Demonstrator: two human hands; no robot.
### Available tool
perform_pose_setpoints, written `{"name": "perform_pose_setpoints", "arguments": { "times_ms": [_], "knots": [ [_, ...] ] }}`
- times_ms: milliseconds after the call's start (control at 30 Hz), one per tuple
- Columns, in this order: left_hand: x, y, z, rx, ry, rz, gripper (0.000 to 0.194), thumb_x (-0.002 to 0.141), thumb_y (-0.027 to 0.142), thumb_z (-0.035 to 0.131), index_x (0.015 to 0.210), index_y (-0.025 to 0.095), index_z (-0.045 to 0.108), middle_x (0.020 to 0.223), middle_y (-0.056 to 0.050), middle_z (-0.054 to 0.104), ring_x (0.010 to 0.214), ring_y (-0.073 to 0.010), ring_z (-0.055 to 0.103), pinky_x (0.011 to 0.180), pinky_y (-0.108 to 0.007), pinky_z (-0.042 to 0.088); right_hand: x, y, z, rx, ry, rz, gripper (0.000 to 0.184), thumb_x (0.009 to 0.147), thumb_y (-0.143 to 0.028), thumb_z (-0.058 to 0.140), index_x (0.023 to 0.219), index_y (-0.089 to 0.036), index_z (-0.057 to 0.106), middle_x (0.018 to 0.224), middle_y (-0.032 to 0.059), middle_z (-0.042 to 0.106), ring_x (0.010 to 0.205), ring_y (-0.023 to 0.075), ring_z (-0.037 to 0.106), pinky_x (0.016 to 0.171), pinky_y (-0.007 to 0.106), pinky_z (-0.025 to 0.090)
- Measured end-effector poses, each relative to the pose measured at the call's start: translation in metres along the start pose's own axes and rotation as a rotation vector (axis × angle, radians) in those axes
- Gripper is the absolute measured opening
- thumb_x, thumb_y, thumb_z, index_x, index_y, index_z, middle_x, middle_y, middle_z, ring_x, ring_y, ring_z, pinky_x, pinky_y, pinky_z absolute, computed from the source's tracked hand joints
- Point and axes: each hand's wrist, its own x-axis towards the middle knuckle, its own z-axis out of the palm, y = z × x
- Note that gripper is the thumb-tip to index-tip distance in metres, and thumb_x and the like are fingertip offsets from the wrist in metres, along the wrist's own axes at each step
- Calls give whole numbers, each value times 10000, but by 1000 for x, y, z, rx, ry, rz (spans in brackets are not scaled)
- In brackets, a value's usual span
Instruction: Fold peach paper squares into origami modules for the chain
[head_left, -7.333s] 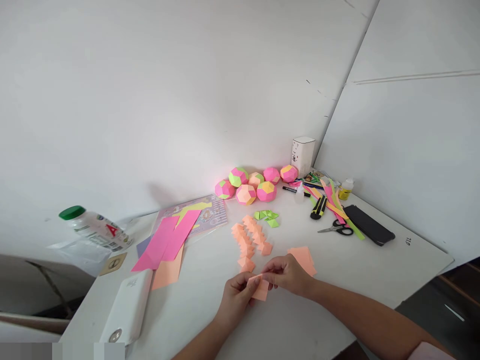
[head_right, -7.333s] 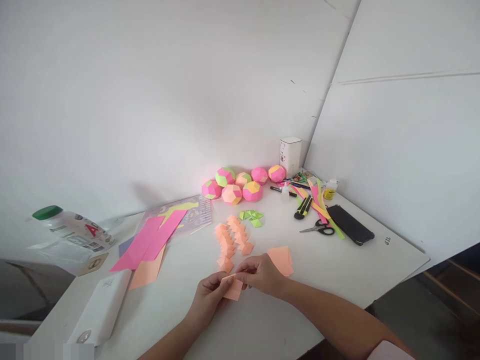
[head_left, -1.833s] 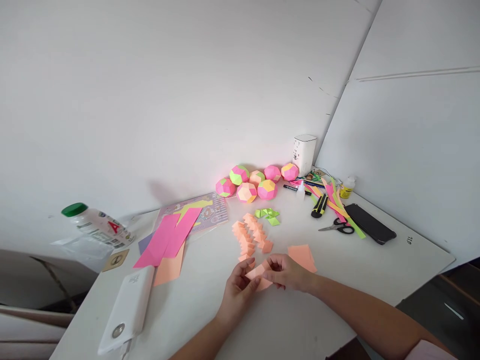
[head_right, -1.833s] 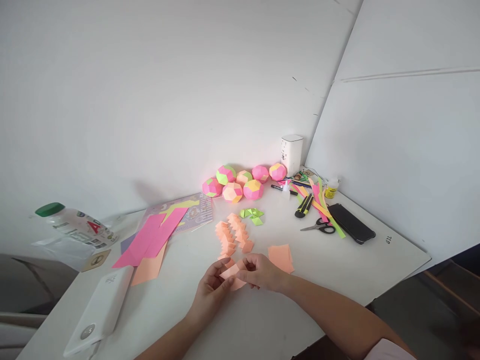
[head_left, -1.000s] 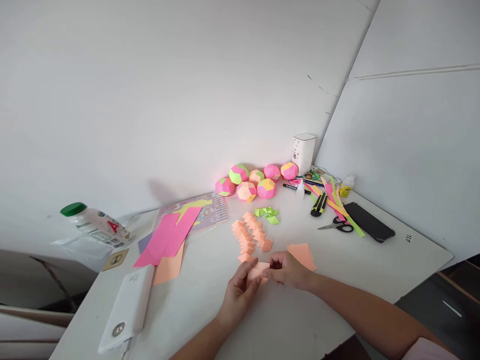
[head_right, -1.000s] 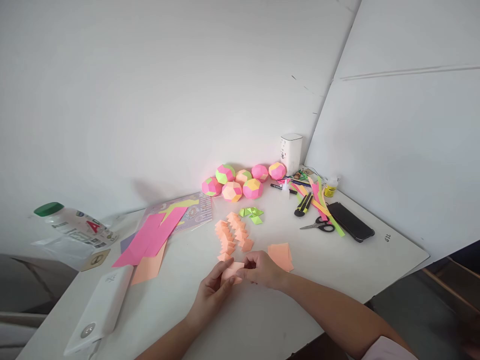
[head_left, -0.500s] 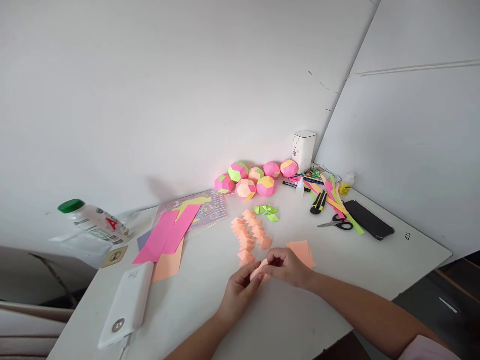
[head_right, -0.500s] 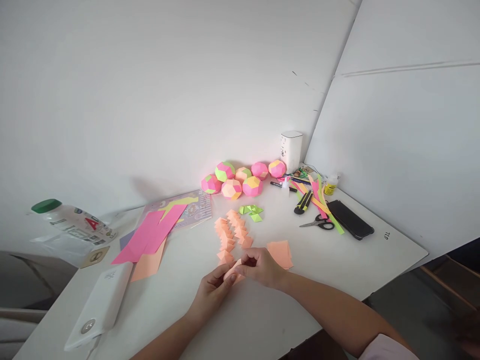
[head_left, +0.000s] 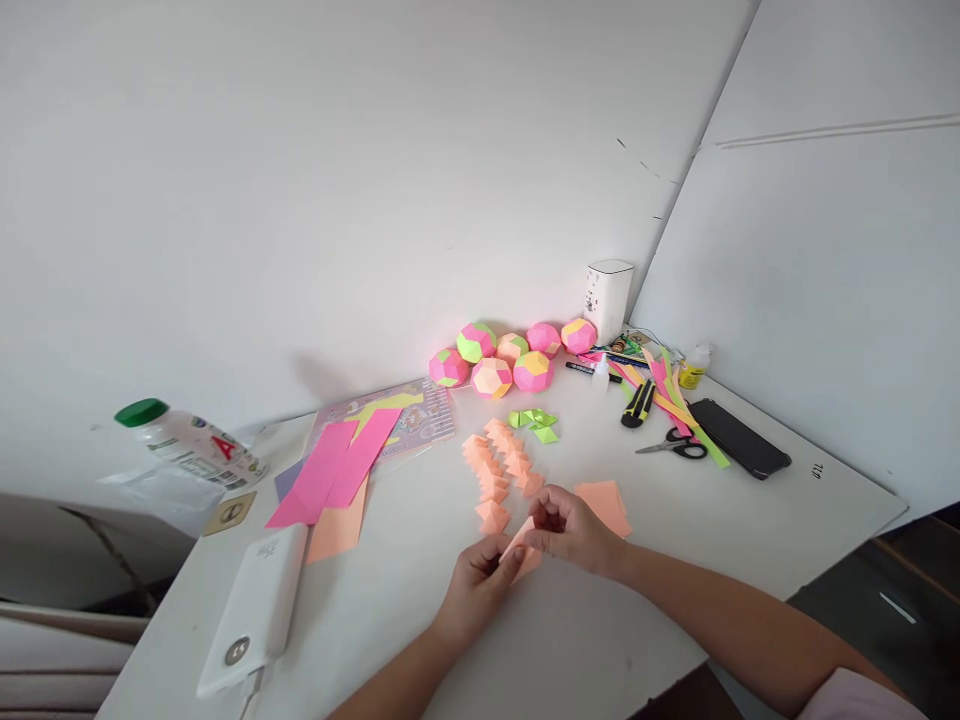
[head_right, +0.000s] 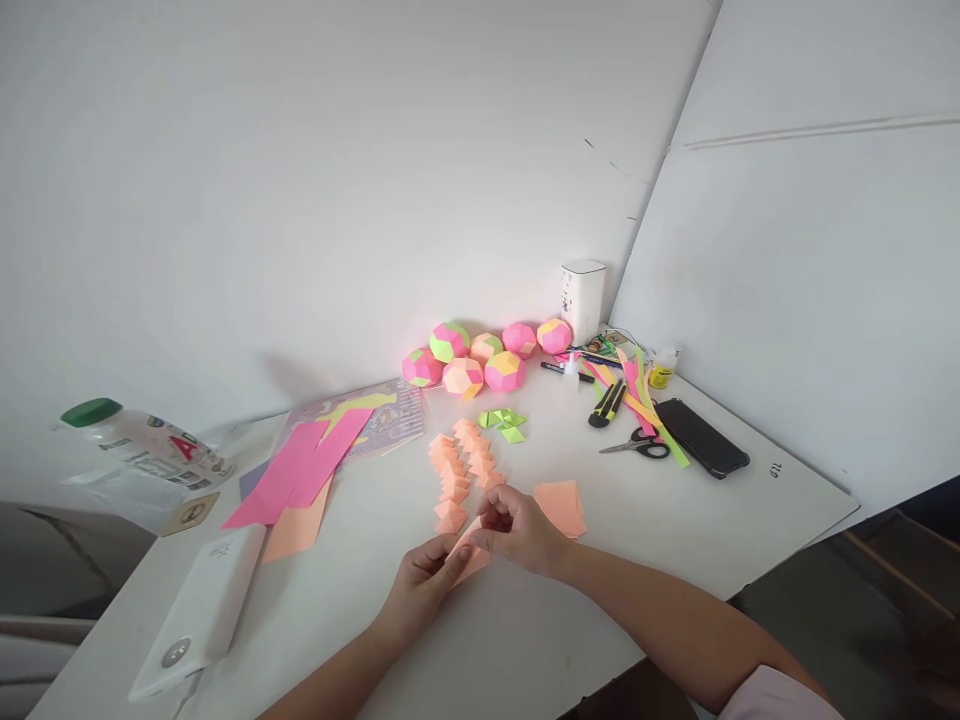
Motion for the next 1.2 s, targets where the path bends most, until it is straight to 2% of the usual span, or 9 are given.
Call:
{"name": "perform_pose_setpoints", "arguments": {
  "times_ms": [100,367,567,767,1200],
  "knots": [
    [0,1,1,11,5,-7,367,795,481,558,647,149,607,574,29,433,544,-104,365,514,-223,318,1,3,-1,-19,-14,-2,238,719,-344,689,854,-178,586,643,-44,441,576,99,409,522,226,351],
    [-1,5,1,26,5,22,361,789,477,561,636,152,592,580,30,407,555,-106,329,527,-231,294,2,3,-2,26,-20,25,248,707,-387,699,812,-168,646,588,-45,460,518,93,417,477,229,352],
    [-1,5,2,24,1,35,384,793,468,560,573,154,531,556,41,348,534,-93,279,501,-223,260,2,1,-2,47,-9,54,243,665,-366,737,744,-159,639,603,-35,498,519,93,436,468,224,360],
    [-1,8,3,28,24,25,382,765,479,584,560,159,536,554,33,371,538,-100,293,502,-225,270,2,-2,-2,58,-2,79,251,649,-382,742,723,-164,641,598,-36,510,516,93,434,471,228,360],
    [-1,9,3,31,-6,45,382,790,448,562,548,162,491,565,39,347,546,-99,273,513,-230,241,3,1,-4,129,-7,108,231,632,-333,762,670,-155,621,555,-39,508,505,90,424,468,224,348]
  ]
}}
